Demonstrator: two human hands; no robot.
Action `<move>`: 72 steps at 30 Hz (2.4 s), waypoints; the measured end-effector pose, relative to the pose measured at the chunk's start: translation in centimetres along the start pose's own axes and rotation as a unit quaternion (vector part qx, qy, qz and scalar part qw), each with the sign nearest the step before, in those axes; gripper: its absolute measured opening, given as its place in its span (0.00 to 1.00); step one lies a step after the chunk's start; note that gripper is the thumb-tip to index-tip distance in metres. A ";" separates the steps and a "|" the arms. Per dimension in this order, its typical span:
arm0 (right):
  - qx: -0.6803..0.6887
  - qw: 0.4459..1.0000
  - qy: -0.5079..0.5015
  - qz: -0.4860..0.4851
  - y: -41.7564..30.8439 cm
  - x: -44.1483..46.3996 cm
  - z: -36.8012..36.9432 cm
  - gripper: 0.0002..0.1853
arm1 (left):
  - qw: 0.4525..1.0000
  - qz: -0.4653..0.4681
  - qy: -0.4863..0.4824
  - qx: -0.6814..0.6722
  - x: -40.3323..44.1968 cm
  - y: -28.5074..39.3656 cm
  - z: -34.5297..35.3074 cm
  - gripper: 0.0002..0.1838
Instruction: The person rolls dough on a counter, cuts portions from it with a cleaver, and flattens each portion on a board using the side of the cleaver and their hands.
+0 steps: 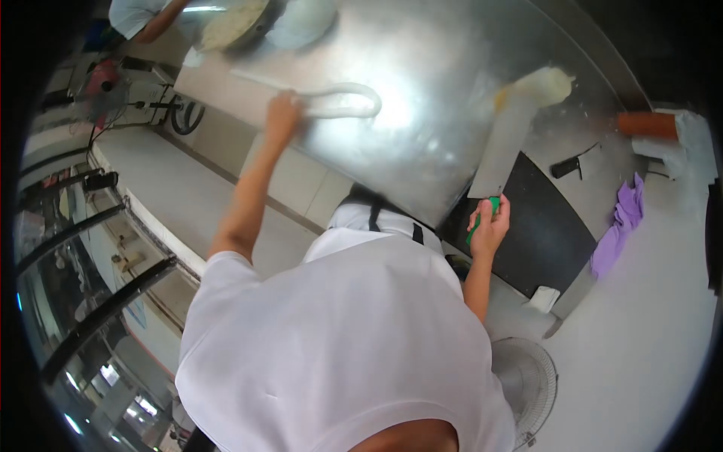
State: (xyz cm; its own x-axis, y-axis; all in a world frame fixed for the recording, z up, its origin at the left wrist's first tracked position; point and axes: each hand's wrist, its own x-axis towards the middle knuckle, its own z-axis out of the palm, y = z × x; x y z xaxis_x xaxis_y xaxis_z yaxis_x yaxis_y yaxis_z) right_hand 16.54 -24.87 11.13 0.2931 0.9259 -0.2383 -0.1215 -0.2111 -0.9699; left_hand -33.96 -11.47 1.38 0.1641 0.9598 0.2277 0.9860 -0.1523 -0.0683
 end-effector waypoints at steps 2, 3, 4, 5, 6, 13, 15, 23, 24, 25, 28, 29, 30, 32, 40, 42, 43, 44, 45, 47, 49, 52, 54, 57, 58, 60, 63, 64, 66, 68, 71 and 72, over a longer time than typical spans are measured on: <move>-0.012 1.000 0.013 0.007 0.1 -0.4 0.9 0.21 | 0.996 0.088 0.027 0.005 2.8 -1.6 -3.5 0.15; -0.021 1.000 0.015 0.008 0.2 -0.5 1.3 0.21 | 0.984 0.165 0.062 0.015 4.1 -2.3 -4.7 0.15; -0.022 0.999 0.024 0.011 0.3 -0.8 1.7 0.21 | 0.983 0.173 0.059 0.009 4.6 -3.2 -3.5 0.15; -0.027 0.999 0.028 0.018 0.5 -1.0 2.1 0.21 | 0.981 0.178 -0.047 -0.057 5.6 -4.1 -1.8 0.14; -0.034 0.999 0.031 0.025 0.6 -1.1 2.4 0.21 | 0.964 0.179 -0.153 -0.121 6.5 -3.9 -1.5 0.14; -0.008 0.993 0.110 0.032 1.4 -2.7 3.5 0.18 | 0.925 0.074 0.032 -0.373 11.0 8.5 -0.1 0.16; 0.002 0.991 0.129 0.028 1.3 -3.1 3.2 0.17 | 0.964 0.082 -0.014 -0.254 12.1 14.5 -2.0 0.13; 0.003 0.973 0.229 0.005 2.5 -5.7 1.1 0.17 | 0.948 0.017 -0.185 -0.259 8.9 14.6 -5.7 0.26; -0.003 0.970 0.242 0.015 2.7 -6.0 0.8 0.18 | 0.949 -0.006 -0.208 -0.236 8.9 13.7 -6.6 0.28; 0.000 0.970 0.243 0.014 3.0 -6.3 0.6 0.18 | 0.949 -0.031 -0.230 -0.213 9.0 12.4 -7.3 0.31; -0.007 0.971 0.238 0.018 3.7 -7.1 0.5 0.18 | 0.965 -0.052 -0.230 -0.110 7.7 5.4 -5.4 0.26; -0.005 0.970 0.243 0.022 3.7 -7.2 0.6 0.19 | 0.969 -0.025 -0.236 -0.074 7.2 3.5 -5.7 0.20; -0.003 0.969 0.247 0.025 3.7 -7.3 0.7 0.19 | 0.970 0.003 -0.241 -0.038 6.8 1.8 -5.9 0.15; -0.001 0.972 0.232 0.021 3.9 -6.9 0.6 0.20 | 0.966 0.045 -0.248 -0.053 5.0 -2.0 -3.3 0.15; 0.015 0.984 0.179 -0.014 2.5 -4.1 1.3 0.21 | 0.980 0.057 -0.121 -0.149 6.4 1.7 -1.8 0.10; 0.009 0.985 0.170 -0.033 2.4 -3.8 1.5 0.21 | 0.969 0.039 -0.087 -0.228 8.1 4.6 -2.3 0.10; 0.009 0.985 0.171 -0.033 2.4 -3.6 1.6 0.21 | 0.951 0.019 -0.057 -0.303 9.1 6.7 -3.4 0.11; 0.019 0.985 0.168 -0.039 2.5 -3.5 1.8 0.20 | 0.936 0.012 -0.032 -0.350 10.5 9.1 -4.3 0.11; 0.026 0.985 0.165 -0.043 2.5 -3.5 2.0 0.20 | 0.918 0.002 -0.008 -0.396 11.8 11.7 -5.6 0.12; 0.027 0.986 0.160 -0.035 2.3 -3.6 2.3 0.20 | 0.917 0.008 -0.035 -0.397 14.2 16.8 -9.2 0.12; 0.029 0.987 0.157 -0.030 2.3 -3.7 2.1 0.20 | 0.915 0.072 0.002 -0.397 15.7 20.6 -10.7 0.14; 0.040 0.985 0.166 -0.034 2.8 -4.0 1.6 0.19 | 0.938 0.129 -0.027 -0.320 16.0 24.1 -11.1 0.21; -0.001 0.985 0.172 -0.033 3.0 -4.5 1.0 0.19 | 0.956 0.126 -0.085 -0.252 15.1 24.5 -9.9 0.21; 0.014 0.982 0.188 -0.022 3.5 -5.3 0.4 0.20 | 0.942 0.054 -0.237 -0.230 13.5 23.8 -7.3 0.24; 0.016 0.980 0.198 -0.020 3.8 -5.7 0.2 0.20 | 0.920 0.021 -0.302 -0.250 12.9 23.0 -7.9 0.26; 0.016 0.976 0.216 -0.022 4.3 -6.4 0.0 0.20 | 0.909 -0.001 -0.356 -0.218 11.3 20.1 -7.6 0.33; 0.004 0.975 0.222 -0.012 4.9 -7.0 -0.3 0.17 | 0.933 -0.012 -0.308 -0.185 8.3 14.2 -5.8 0.33; 0.003 0.975 0.221 -0.009 5.0 -7.1 -0.2 0.17 | 0.937 -0.015 -0.276 -0.213 7.3 12.3 -4.8 0.26; 0.003 0.978 0.210 -0.012 5.2 -7.1 0.0 0.14 | 0.939 -0.023 -0.246 -0.240 4.9 9.8 -2.3 0.21; 0.000 0.984 0.176 -0.011 5.1 -6.7 0.1 0.13 | 0.914 0.015 -0.159 -0.373 2.6 8.5 -0.8 0.16; -0.042 0.994 0.101 -0.026 5.1 -5.6 0.2 0.13 | 0.891 -0.006 -0.103 -0.442 1.0 13.1 -0.6 0.17; -0.080 0.994 0.062 -0.043 5.3 -5.3 0.6 0.13 | 0.875 -0.007 -0.086 -0.476 1.4 15.9 -1.9 0.19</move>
State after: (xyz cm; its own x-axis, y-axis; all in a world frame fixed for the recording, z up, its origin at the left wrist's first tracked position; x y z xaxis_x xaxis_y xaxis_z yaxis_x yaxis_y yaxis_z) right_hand 13.76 -30.70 7.29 0.4123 0.8988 -0.1487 0.0585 -0.1890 -0.9802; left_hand -17.98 -12.99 2.41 0.2263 0.9718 0.0668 0.5809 -0.1897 0.7916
